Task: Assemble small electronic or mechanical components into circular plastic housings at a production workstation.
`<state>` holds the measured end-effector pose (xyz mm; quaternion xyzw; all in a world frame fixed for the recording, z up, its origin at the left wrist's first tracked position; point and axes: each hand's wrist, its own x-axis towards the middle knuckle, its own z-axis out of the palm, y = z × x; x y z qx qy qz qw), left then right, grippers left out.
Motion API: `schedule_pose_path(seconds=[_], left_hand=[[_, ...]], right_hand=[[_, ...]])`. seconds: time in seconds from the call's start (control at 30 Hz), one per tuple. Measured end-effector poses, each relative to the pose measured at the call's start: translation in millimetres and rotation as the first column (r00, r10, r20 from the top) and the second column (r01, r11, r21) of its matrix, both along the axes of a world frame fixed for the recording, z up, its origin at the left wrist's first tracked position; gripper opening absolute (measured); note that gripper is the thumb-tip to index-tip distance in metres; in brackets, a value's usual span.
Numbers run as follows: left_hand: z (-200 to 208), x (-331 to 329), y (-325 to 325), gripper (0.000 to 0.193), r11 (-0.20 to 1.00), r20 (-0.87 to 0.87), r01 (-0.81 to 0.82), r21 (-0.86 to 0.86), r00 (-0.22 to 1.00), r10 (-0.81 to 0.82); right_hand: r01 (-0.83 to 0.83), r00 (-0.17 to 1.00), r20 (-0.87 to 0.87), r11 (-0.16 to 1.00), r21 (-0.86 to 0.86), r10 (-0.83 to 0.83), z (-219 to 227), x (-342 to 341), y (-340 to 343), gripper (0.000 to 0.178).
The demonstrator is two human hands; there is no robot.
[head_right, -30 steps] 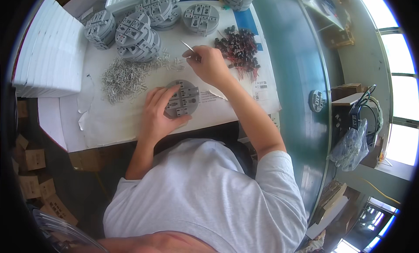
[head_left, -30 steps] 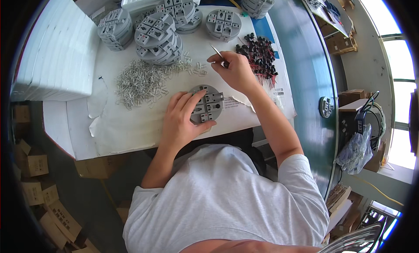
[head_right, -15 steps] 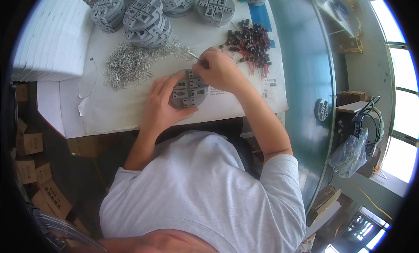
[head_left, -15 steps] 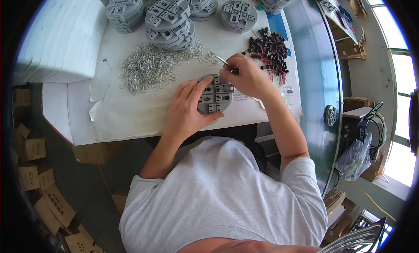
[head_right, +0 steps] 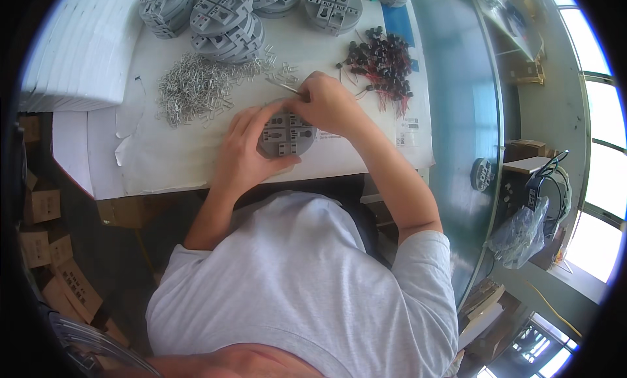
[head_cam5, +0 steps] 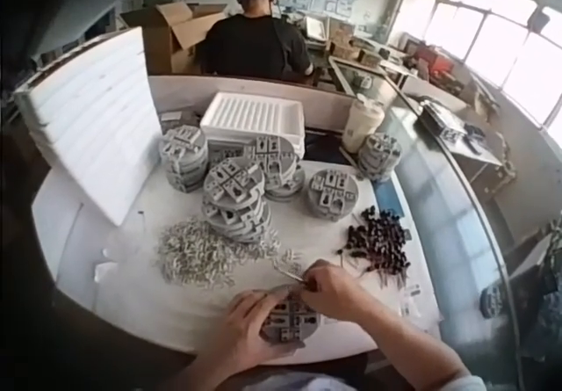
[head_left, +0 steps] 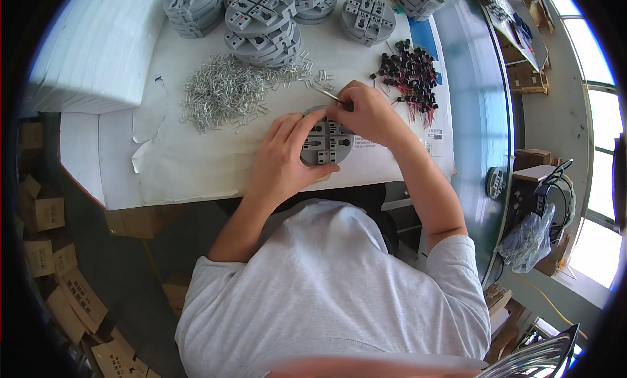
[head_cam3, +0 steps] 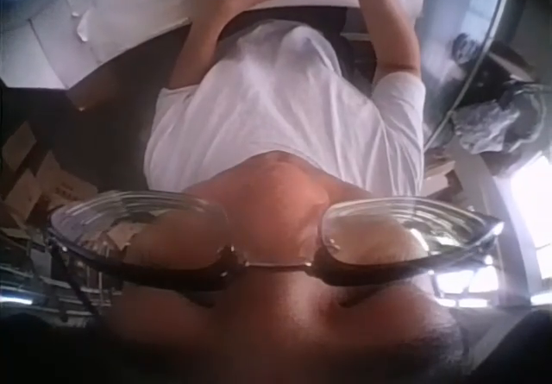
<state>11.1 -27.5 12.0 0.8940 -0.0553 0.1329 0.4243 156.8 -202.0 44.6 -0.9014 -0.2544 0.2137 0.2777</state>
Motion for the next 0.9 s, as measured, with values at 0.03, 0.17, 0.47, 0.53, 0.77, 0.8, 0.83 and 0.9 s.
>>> schedule_pose_path(seconds=[0.03, 0.17, 0.47, 0.53, 0.77, 0.8, 0.83, 0.9], left_hand=[[0.6, -0.2, 0.2, 0.095, 1.0, -0.001, -0.001, 0.001, 1.0, 0.001], [2.5, 0.0, 0.2, 0.095, 0.999, 0.006, -0.012, -0.045, 1.0, 0.013], [-8.5, 9.0, 1.3, 0.067, 0.989, 0.109, -0.088, -0.117, 0.989, 0.101], [-6.6, 10.6, -1.3, 0.06, 0.99, 0.095, -0.098, -0.1, 0.99, 0.107], [-3.8, 12.4, -2.5, 0.059, 0.991, 0.075, -0.103, -0.082, 0.991, 0.11], [-3.4, 12.7, -2.1, 0.058, 0.992, 0.078, -0.101, -0.073, 0.991, 0.107], [-4.4, 12.7, -1.8, 0.058, 0.993, 0.077, -0.101, -0.068, 0.991, 0.106], [-8.3, 12.0, -0.9, 0.057, 0.989, 0.066, -0.114, -0.09, 0.991, 0.12]], right_hand=[[-0.012, 1.0, 0.017, 1.0, 0.011, 0.012, -0.5, -0.4, -0.2, 0.037], [0.273, 0.935, -0.273, 0.951, 0.144, -0.227, -0.2, 0.8, -11.3, 0.034], [0.2, 0.979, -0.085, 0.956, 0.213, -0.186, -11.2, -17.2, -11.5, 0.029], [0.234, 0.969, -0.148, 0.935, 0.265, -0.2, -14.2, -11.4, -12.1, 0.029], [0.165, 0.983, 0.045, 0.958, 0.235, -0.18, -17.2, -19.2, -8.0, 0.032], [0.168, 0.979, 0.072, 0.955, 0.243, -0.191, -20.0, -20.0, -7.8, 0.033], [0.171, 0.975, 0.099, 0.953, 0.251, -0.201, -21.6, -20.3, -7.9, 0.034], [0.21, 0.977, -0.019, 0.934, 0.288, -0.213, -22.0, -16.8, -13.0, 0.033]])
